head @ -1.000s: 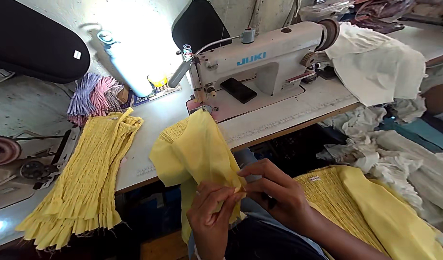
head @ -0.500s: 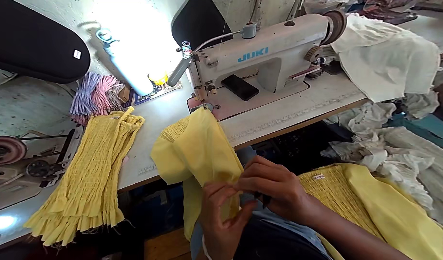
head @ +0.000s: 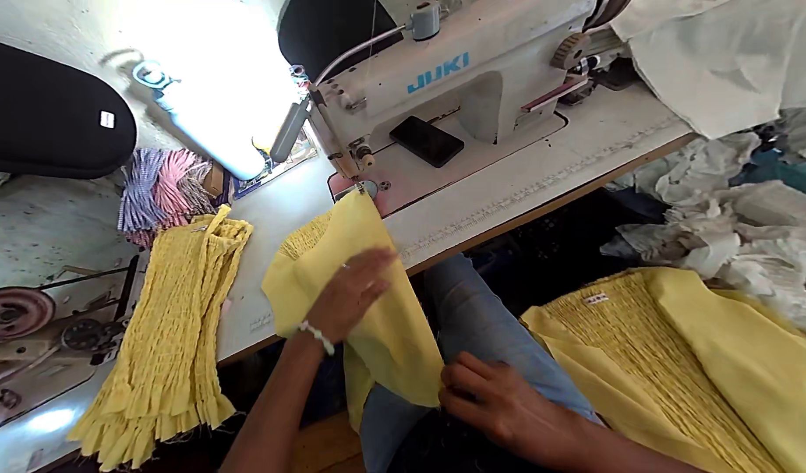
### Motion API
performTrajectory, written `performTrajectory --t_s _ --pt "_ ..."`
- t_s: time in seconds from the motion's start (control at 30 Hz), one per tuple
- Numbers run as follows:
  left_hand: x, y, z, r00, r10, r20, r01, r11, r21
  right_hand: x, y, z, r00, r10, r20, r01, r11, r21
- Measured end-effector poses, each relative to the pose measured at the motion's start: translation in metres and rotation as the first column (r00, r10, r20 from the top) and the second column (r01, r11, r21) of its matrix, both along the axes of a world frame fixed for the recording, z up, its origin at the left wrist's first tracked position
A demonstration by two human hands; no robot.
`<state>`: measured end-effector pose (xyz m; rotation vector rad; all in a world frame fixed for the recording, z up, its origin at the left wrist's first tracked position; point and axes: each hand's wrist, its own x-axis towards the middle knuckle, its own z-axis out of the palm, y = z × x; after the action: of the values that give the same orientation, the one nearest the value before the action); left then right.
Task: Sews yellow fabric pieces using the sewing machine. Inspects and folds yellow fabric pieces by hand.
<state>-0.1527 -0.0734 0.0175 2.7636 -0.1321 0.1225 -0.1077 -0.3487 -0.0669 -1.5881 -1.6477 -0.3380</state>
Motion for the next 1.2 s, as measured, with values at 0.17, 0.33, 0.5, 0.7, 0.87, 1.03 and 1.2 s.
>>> performTrajectory --t_s 0.17,0.33,0.5,0.7,0.87,1.03,1.2 --pt "0.009 0.075 -0.029 0.997 0.023 -0.07 -0.018 0.997 0.075 0.008 -0.005 0.002 0.996 -0.002 -0.086 0.005 1.0 0.031" --pt "0.03 0.055 0.014 0.981 -0.008 -0.194 0.031 0.992 0.12 0.004 0.007 -0.011 0.992 0.068 -0.103 -0.071 0.997 -0.031" --pt "0.072 0.01 0.034 0.846 -0.416 -0.333 0.48 0.866 0.138 0.005 0.007 -0.003 0.993 0.096 -0.072 -0.099 0.994 -0.037" --pt "0.116 -0.017 0.045 0.58 -0.402 -0.709 0.686 0.71 0.158 0.006 0.008 0.001 0.991 0.112 -0.074 -0.114 0.993 -0.029" --pt "0.126 -0.025 0.057 0.455 -0.32 -0.831 0.741 0.653 0.155 0.004 0.007 0.005 0.994 0.099 -0.048 -0.1 0.994 -0.036" --pt "0.133 -0.012 0.063 0.495 -0.159 -0.854 0.727 0.615 0.306 0.002 0.008 0.011 0.994 0.113 -0.001 -0.113 0.992 -0.047" --pt "0.163 0.01 0.068 0.575 -0.099 -0.812 0.761 0.429 0.487 0.001 0.007 0.015 0.987 0.151 0.048 -0.147 0.986 -0.074"
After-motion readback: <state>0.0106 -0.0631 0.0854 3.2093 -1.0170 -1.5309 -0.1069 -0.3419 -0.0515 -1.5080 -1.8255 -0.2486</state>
